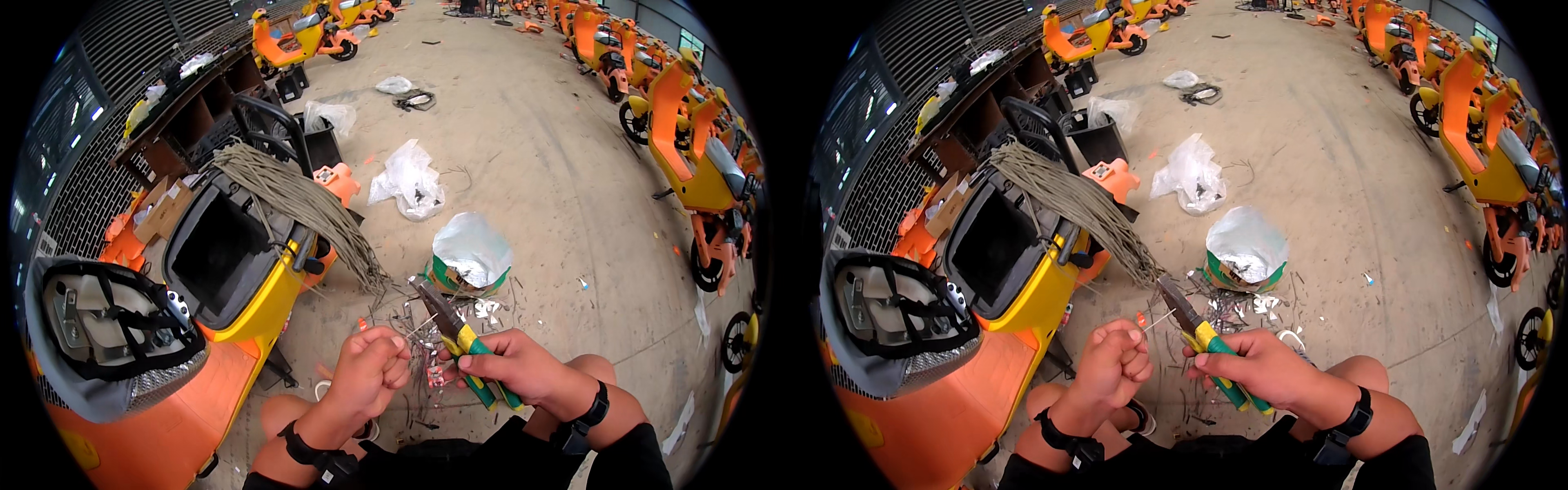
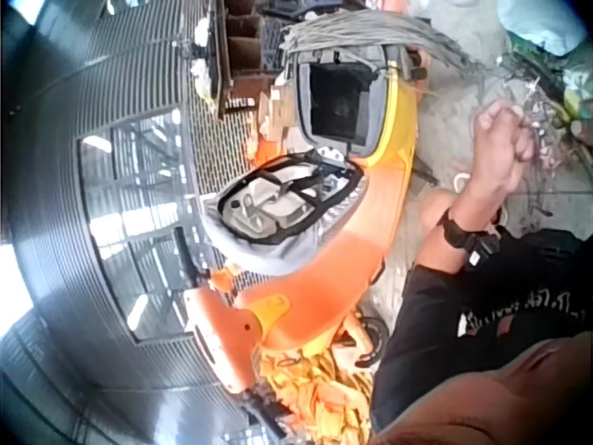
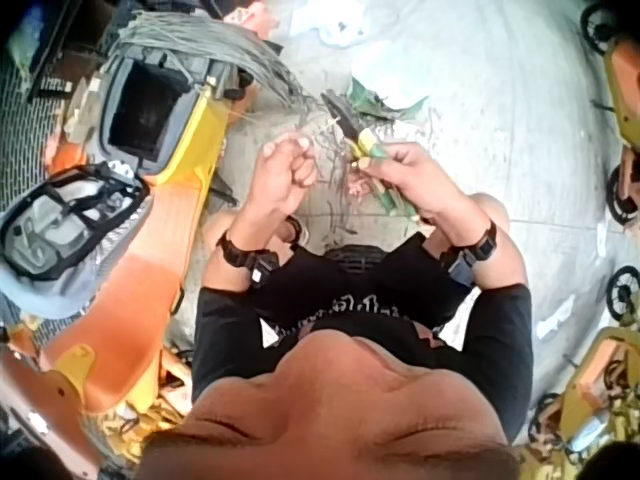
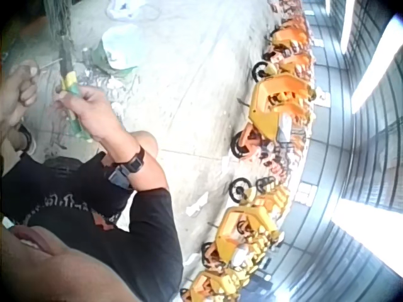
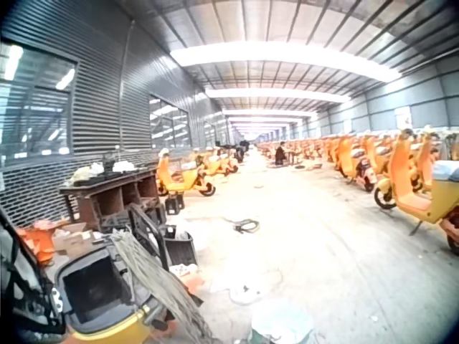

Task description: The person connects wires and terminals by hand, using pliers to crimp or cut components while working on a collection of electrical parts on the floor of a factory.

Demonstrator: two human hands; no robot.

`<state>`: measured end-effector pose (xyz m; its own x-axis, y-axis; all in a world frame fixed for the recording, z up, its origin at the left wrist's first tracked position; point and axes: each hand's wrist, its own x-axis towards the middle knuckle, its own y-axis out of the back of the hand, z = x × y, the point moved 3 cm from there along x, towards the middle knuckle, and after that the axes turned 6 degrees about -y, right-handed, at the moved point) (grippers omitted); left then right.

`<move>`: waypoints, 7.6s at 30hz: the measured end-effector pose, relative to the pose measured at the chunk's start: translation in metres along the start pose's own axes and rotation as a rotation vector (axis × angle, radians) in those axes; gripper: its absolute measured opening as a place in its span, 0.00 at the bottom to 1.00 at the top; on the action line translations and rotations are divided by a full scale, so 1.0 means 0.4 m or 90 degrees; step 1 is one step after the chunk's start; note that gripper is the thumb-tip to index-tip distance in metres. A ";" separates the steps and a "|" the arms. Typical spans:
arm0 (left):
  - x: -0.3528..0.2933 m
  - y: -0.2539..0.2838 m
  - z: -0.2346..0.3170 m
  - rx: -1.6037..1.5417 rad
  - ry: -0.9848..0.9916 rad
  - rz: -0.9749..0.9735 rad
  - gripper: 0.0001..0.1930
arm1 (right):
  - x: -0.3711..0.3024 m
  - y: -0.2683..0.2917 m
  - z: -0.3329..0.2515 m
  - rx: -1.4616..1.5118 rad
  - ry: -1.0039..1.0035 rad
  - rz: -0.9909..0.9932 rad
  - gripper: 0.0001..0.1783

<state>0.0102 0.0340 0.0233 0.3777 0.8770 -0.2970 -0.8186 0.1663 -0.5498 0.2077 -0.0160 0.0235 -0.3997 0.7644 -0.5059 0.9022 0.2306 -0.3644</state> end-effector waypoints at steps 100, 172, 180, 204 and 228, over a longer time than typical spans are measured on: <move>0.009 0.096 0.034 -0.025 -0.186 0.036 0.13 | 0.136 -0.099 0.176 0.133 0.048 0.087 0.14; -0.119 0.044 -0.030 0.040 0.320 -0.344 0.09 | -0.032 -0.130 -0.044 -0.867 0.925 0.091 0.16; -0.054 0.036 -0.028 0.146 0.191 -0.222 0.10 | 0.021 -0.075 -0.051 -0.825 0.747 0.173 0.06; -0.023 0.018 0.014 0.691 -0.312 -0.108 0.07 | 0.051 -0.002 0.003 -0.227 0.086 0.001 0.30; -0.041 0.045 -0.040 0.122 0.315 -0.309 0.07 | -0.003 -0.069 -0.053 -0.874 0.833 0.057 0.15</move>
<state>-0.0038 0.0152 0.0057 0.8334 0.3836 -0.3979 -0.5524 0.6019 -0.5767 0.1866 -0.0106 0.0510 -0.5886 0.5608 0.5822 0.6605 -0.0815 0.7464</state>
